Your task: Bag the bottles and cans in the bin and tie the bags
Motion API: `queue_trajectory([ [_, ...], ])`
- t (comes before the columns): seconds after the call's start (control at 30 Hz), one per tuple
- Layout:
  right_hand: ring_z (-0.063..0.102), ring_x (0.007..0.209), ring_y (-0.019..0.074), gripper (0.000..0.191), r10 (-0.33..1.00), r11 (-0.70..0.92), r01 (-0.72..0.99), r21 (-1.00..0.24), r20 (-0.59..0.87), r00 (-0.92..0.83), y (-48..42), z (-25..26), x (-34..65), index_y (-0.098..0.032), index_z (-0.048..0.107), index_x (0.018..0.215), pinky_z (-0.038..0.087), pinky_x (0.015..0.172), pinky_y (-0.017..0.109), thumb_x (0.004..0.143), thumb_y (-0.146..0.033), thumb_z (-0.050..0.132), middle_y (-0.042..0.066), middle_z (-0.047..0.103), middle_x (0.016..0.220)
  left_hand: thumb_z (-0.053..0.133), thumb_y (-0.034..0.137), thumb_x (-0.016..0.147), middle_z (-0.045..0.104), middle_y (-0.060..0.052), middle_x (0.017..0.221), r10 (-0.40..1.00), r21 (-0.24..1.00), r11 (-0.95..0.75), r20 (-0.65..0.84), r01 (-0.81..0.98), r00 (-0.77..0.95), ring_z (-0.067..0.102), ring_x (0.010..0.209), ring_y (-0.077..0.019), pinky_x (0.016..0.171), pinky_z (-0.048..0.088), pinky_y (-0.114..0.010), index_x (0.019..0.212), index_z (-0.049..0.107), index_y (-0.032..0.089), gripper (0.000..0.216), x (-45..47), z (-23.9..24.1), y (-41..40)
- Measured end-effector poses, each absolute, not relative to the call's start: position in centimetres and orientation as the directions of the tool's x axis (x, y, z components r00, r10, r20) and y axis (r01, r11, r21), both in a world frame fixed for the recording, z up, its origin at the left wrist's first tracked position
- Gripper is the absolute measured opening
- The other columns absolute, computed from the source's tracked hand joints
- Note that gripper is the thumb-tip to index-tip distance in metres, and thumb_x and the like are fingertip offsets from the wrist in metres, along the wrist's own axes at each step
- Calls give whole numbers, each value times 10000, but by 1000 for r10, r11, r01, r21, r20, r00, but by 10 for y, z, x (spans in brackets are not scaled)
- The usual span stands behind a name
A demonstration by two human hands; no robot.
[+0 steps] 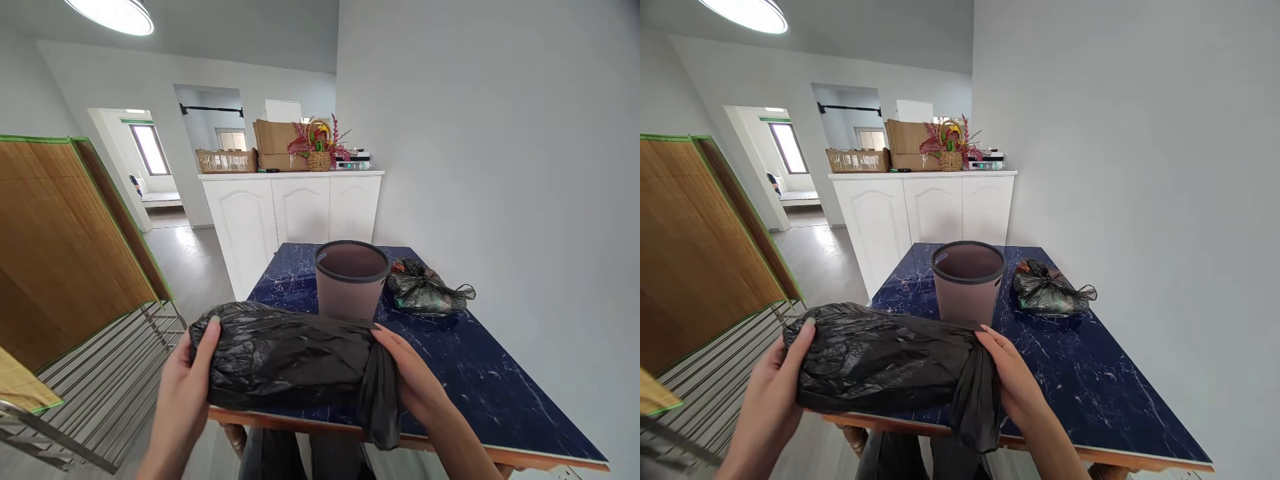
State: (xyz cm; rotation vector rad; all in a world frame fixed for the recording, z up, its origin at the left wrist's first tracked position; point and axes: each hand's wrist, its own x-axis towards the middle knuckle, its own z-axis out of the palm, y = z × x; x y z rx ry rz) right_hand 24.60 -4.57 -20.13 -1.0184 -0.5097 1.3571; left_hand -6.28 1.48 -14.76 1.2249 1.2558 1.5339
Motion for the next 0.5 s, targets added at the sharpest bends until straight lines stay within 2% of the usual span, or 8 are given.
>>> queue_trajectory([
  [0.1,766,1098,288,477,975,-174,-529,-831,-220,24,-52,-193,244,-241,841,1096,608,930,352,727,-513,972,52,839,1142,775,733,831,803,-23,1015,924,945,-297,321,135,-211,720,899,-203,742,587,-217,1234,738,149,710,-82,-134,34],
  [0.23,754,1133,278,459,966,-238,-569,-787,-254,-53,-52,-186,234,-238,859,1061,597,938,317,714,-511,983,49,833,1175,668,701,933,738,-3,908,870,806,-351,468,476,-152,645,840,-185,699,514,-214,1166,730,129,620,-95,-106,63],
  [0.27,747,1155,279,459,962,-251,-594,-765,-266,-64,-49,-186,231,-244,857,1090,593,958,321,728,-500,976,47,825,1203,650,657,962,733,-13,924,853,734,-346,505,584,-130,652,857,-202,742,522,-242,1185,720,136,571,-95,-99,69],
  [0.33,739,1179,280,465,956,-263,-646,-717,-285,-72,-42,-188,224,-262,844,1158,590,989,335,763,-481,956,39,814,1242,634,546,998,737,-73,1085,783,533,-344,617,773,-77,670,1018,-274,928,530,-346,1285,679,148,493,-93,-88,73],
  [0.4,740,1178,289,479,953,-257,-689,-678,-294,-66,-32,-190,216,-266,832,1202,594,997,351,783,-469,943,40,814,1239,613,486,1008,716,-126,1221,686,380,-367,727,849,-29,646,1149,-322,1059,481,-421,1317,655,153,456,-87,-86,66],
  [0.43,743,1171,296,484,953,-251,-703,-665,-295,-62,-27,-192,213,-259,831,1203,598,994,360,782,-471,942,45,818,1222,587,494,1015,725,-129,1202,674,364,-395,739,843,-3,655,1130,-319,1049,485,-417,1253,679,159,421,-82,-88,58],
  [0.47,745,1167,304,482,953,-250,-713,-655,-295,-63,-21,-193,209,-250,832,1195,602,992,370,783,-477,938,52,822,1203,543,518,1028,750,-106,1105,713,408,-434,701,803,28,685,1029,-294,971,516,-384,1141,710,178,395,-77,-93,48],
  [0.5,747,1165,312,476,953,-251,-720,-647,-296,-66,-16,-195,205,-243,833,1181,605,990,382,785,-488,932,58,826,1186,488,554,1045,759,-68,953,800,495,-451,594,743,90,699,877,-257,855,533,-343,1007,726,205,423,-70,-101,36],
])
